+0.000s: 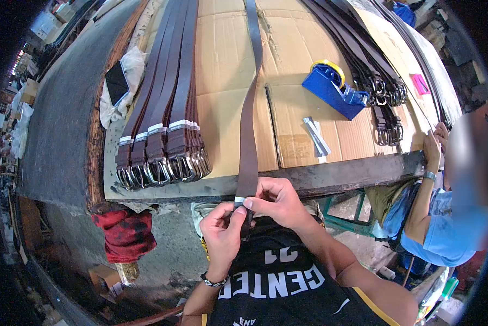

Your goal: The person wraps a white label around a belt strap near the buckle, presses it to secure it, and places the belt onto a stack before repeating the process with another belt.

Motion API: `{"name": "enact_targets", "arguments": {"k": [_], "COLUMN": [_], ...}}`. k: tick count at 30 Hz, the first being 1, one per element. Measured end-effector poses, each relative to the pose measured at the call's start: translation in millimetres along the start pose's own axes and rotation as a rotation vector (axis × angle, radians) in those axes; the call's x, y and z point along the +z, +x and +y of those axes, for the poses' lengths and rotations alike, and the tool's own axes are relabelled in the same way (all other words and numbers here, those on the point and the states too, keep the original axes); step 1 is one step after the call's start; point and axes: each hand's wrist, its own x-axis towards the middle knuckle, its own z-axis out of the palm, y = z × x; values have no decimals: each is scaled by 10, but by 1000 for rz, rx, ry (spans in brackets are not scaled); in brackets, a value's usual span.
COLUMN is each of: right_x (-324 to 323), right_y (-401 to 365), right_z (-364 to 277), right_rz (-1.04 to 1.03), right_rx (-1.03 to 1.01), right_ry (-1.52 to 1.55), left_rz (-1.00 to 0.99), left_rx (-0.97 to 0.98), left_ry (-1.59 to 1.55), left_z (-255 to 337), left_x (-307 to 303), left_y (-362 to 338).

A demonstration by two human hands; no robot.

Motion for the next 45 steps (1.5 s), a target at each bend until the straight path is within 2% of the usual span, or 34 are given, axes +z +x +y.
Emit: {"name": "enact_targets", "arguments": {"k": [8,14,18,23,26,28,30,31,33,37,40,43,44,45], "right_x": [-35,-25,-132,-689,-1164,-1429,-1662,-1803,-2049,-2435,-2523,-2497,-2528,-2556], "right_y": [23,-17,-59,-138,-110,-81,-46,-19,38,182,252,251,285,289], "right_z": [9,-121,-247,-577,-838,-1099,-1376,-1445,-1546,-1626,-1633,-1741,-1742,-1756], "right_rz": [7,-4,42,264,540,665,851,894,893,721,590,566,525,507], "right_rx": [-24,25,55,-24,-177,-410,-436,-530,-569,-466,-409,-304,-284,-240], "right_ry": [-70,9,-133,-426,-471,-581,-912,-1021,-1056,-1094,-1067,-1139,-970,-941], "left_rz": [48,61,86,111,167,160,144,131,137,177,158,148,144,138], "left_rx": [41,2,15,-1,16,5,-7,-15,-16,16,5,-9,-7,-5], "left_ry": [71,7,-8,-50,-49,-39,-35,-37,-44,-28,-18,0,19,37], "left_z": [76,-20,-1,48,75,55,49,48,46,46,78,65,54,50], "left_x": [71,61,35,11,68,49,15,-6,-4,46,32,2,-9,-12], "left_y": [42,65,80,105,104,92,69,57,41,36,47,41,45,47]}}
